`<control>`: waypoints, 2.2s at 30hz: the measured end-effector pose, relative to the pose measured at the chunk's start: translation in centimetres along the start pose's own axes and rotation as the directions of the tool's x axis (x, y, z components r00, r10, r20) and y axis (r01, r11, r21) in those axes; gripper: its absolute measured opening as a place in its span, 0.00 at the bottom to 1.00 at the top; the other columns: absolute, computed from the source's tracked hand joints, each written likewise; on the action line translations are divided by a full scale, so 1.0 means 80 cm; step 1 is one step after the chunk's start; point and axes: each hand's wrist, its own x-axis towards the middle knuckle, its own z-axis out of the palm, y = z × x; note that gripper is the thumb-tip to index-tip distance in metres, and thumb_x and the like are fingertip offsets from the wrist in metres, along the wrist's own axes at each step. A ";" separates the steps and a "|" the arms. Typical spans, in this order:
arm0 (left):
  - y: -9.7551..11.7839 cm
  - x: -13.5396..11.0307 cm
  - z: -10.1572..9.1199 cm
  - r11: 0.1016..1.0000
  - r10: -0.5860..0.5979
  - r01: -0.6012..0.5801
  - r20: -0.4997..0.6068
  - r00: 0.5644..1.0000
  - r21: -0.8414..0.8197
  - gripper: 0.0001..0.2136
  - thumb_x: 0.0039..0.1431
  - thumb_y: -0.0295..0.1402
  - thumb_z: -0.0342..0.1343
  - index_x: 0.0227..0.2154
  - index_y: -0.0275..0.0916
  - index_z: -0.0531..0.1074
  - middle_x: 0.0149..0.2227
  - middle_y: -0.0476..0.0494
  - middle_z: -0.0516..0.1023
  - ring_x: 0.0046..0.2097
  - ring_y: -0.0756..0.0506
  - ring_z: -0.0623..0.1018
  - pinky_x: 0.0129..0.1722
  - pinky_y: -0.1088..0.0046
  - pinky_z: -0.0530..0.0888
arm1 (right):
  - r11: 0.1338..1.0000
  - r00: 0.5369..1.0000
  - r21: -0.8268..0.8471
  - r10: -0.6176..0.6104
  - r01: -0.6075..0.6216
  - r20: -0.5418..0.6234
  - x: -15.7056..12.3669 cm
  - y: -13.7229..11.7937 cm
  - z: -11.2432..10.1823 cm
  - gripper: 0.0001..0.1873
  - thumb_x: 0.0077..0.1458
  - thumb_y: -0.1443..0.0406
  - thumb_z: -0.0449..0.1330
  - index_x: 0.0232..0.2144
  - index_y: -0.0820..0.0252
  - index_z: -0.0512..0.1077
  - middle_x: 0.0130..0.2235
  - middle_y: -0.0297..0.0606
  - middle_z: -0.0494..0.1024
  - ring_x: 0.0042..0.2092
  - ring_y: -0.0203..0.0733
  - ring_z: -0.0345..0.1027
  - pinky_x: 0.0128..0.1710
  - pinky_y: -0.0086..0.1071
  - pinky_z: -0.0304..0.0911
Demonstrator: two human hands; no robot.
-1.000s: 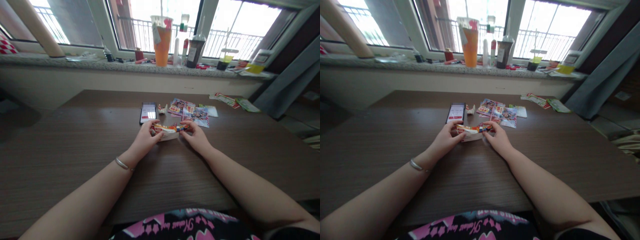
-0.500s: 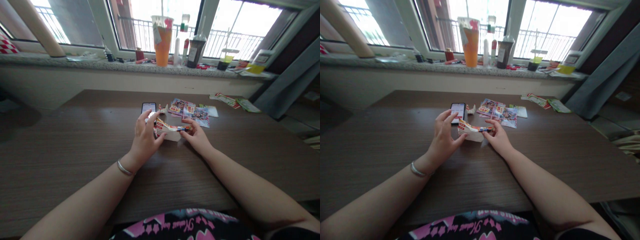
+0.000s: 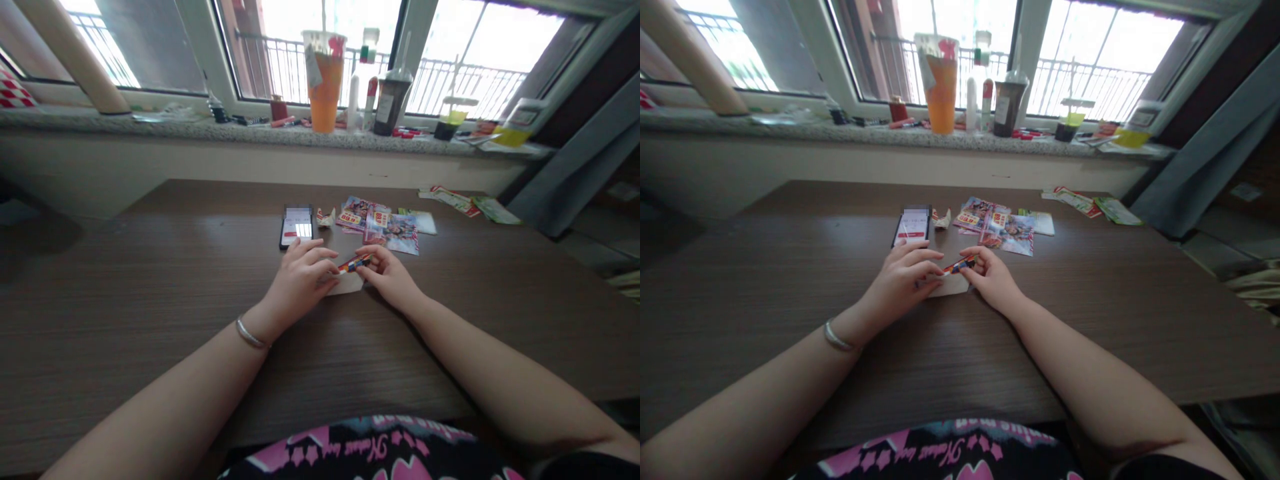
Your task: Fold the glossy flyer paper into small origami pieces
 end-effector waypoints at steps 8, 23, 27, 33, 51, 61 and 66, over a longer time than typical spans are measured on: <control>0.001 -0.001 0.001 0.995 -0.079 0.087 0.135 0.988 -0.057 0.09 0.54 0.32 0.62 0.39 0.42 0.74 0.49 0.46 0.76 0.57 0.38 0.69 0.60 0.47 0.58 | 0.978 0.997 -0.209 -0.044 0.029 -0.065 -0.001 0.008 -0.006 0.12 0.52 0.61 0.63 0.39 0.55 0.69 0.30 0.31 0.72 0.26 0.32 0.63 0.25 0.28 0.59; 0.002 0.001 0.000 0.997 -0.064 0.074 0.238 0.969 -0.033 0.10 0.54 0.30 0.62 0.40 0.43 0.74 0.44 0.46 0.77 0.46 0.42 0.75 0.56 0.54 0.62 | 0.954 0.994 -0.300 -0.025 -0.006 -0.102 0.000 0.009 -0.007 0.09 0.52 0.60 0.61 0.35 0.56 0.74 0.28 0.34 0.75 0.30 0.39 0.69 0.29 0.33 0.67; 0.001 0.000 0.003 0.997 -0.049 0.060 0.208 0.977 -0.047 0.09 0.53 0.29 0.63 0.38 0.41 0.74 0.42 0.45 0.76 0.44 0.42 0.74 0.48 0.60 0.68 | 0.875 0.976 -0.469 -0.190 0.121 -0.104 -0.001 0.002 -0.008 0.06 0.53 0.63 0.60 0.34 0.56 0.76 0.36 0.39 0.75 0.39 0.42 0.70 0.34 0.35 0.70; -0.003 -0.003 0.011 0.982 -0.041 0.071 0.170 0.985 -0.176 0.11 0.53 0.26 0.63 0.40 0.38 0.73 0.40 0.43 0.73 0.43 0.43 0.73 0.45 0.65 0.71 | 0.482 0.860 -0.758 -0.467 0.441 0.204 -0.007 -0.022 -0.006 0.05 0.53 0.65 0.63 0.33 0.52 0.78 0.53 0.41 0.70 0.56 0.49 0.62 0.56 0.50 0.61; 0.000 0.001 0.007 0.980 -0.036 0.063 0.146 0.989 -0.188 0.08 0.54 0.25 0.61 0.38 0.38 0.74 0.39 0.43 0.74 0.42 0.43 0.73 0.44 0.64 0.72 | 0.388 0.835 -0.759 -0.410 0.523 0.366 -0.003 -0.025 -0.002 0.06 0.59 0.63 0.59 0.36 0.52 0.76 0.40 0.36 0.80 0.49 0.45 0.68 0.51 0.40 0.65; -0.003 0.000 0.010 0.985 0.003 0.020 0.134 0.991 -0.170 0.05 0.55 0.27 0.61 0.36 0.38 0.74 0.38 0.44 0.75 0.41 0.44 0.73 0.44 0.64 0.71 | 0.370 0.828 -0.759 -0.409 0.535 0.384 -0.002 -0.025 0.000 0.06 0.59 0.65 0.58 0.34 0.54 0.75 0.39 0.36 0.80 0.48 0.45 0.68 0.50 0.40 0.64; -0.001 0.001 0.009 0.985 0.016 0.006 0.129 0.992 -0.170 0.04 0.55 0.26 0.60 0.35 0.38 0.74 0.38 0.44 0.75 0.40 0.44 0.73 0.43 0.65 0.72 | 0.372 0.818 -0.745 -0.409 0.555 0.405 -0.002 -0.027 -0.001 0.07 0.59 0.65 0.57 0.34 0.54 0.76 0.39 0.35 0.80 0.48 0.45 0.68 0.50 0.40 0.65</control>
